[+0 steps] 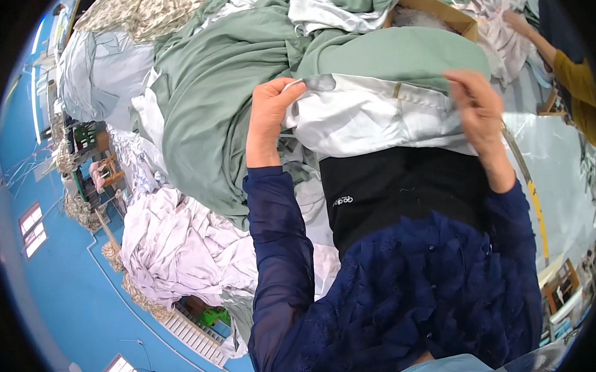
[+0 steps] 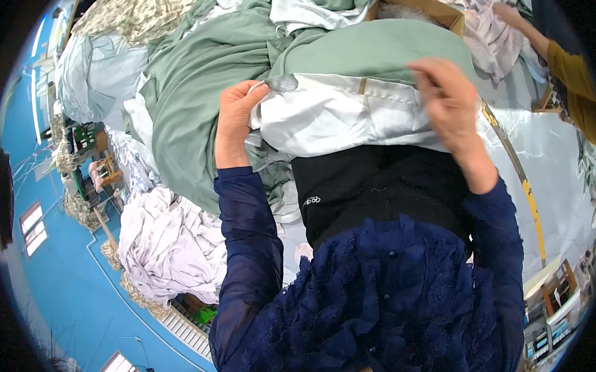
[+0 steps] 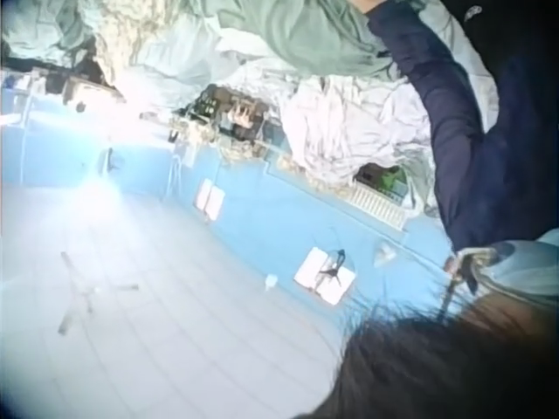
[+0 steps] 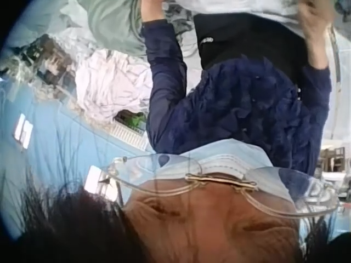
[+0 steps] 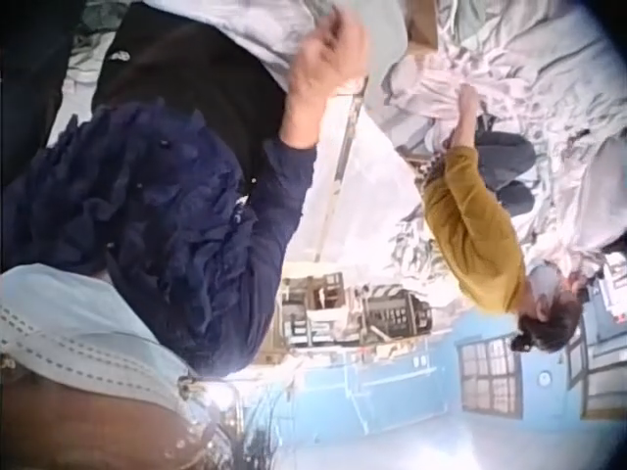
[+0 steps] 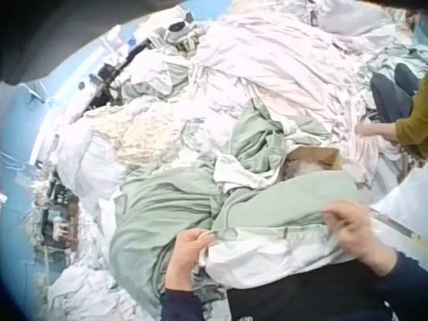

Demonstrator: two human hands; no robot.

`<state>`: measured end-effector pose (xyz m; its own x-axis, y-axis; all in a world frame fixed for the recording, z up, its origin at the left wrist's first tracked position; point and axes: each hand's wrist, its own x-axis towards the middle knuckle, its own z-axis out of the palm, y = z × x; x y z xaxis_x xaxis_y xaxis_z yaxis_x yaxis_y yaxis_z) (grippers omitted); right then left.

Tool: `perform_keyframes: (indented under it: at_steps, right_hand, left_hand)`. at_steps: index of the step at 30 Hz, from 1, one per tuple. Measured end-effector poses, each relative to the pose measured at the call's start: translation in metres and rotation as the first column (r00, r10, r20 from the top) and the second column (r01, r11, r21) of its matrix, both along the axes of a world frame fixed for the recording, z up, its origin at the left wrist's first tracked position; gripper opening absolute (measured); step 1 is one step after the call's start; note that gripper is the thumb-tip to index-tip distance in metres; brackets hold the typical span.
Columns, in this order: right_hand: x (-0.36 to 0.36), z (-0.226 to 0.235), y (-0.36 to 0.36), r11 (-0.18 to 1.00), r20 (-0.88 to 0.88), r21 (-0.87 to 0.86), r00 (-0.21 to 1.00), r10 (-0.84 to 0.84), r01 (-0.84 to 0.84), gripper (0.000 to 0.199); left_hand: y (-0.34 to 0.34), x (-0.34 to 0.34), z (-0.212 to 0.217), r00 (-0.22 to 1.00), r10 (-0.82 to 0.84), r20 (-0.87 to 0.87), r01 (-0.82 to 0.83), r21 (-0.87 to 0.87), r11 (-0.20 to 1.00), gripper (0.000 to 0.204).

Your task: Trimming threads and inspecting pillow components in a factory setting.

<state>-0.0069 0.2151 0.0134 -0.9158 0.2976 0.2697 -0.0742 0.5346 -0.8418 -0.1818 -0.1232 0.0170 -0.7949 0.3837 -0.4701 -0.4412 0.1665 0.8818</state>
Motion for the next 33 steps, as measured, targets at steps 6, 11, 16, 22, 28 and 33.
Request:
perform_keyframes:
  at_steps: [6, 11, 16, 22, 28, 33]
  right_hand:
    - [-0.09, 0.017, -0.112, 0.919, -0.218, -0.298, 0.955, 0.199, -0.259, 0.027]
    - [-0.077, 0.023, -0.101, 0.76, 0.257, -0.544, 0.791, 0.554, -0.355, 0.018]
    - [-0.019, 0.059, -0.077, 0.694, 0.191, -0.688, 0.869, 0.457, -0.214, 0.013]
    - [0.052, 0.135, -0.063, 0.471, 0.258, -0.882, 0.811, 0.525, -0.025, 0.016]
    - [0.132, 0.145, 0.011, 0.44, -0.195, -0.882, 0.981, -0.017, -0.167, 0.03]
    - [0.203, 0.144, 0.101, 0.641, -0.434, -0.687, 0.901, 0.015, -0.342, 0.045]
  left_hand:
    - [0.016, 0.016, 0.027, 0.991, -0.073, -0.115, 0.081, 0.062, 0.995, 0.014]
    - [0.022, 0.04, 0.039, 0.949, -0.251, -0.19, 0.273, 0.096, 0.957, 0.011]
    - [0.026, 0.061, 0.011, 0.66, -0.476, -0.581, 0.363, -0.308, 0.879, 0.025]
    - [0.053, 0.037, -0.035, 0.479, -0.076, -0.874, -0.258, -0.223, 0.94, 0.017]
    - [0.046, -0.04, -0.016, 0.378, 0.482, -0.79, -0.61, 0.178, 0.772, 0.021]
    - [-0.005, -0.006, 0.075, 0.23, 0.298, -0.926, -0.349, 0.208, 0.914, 0.032]
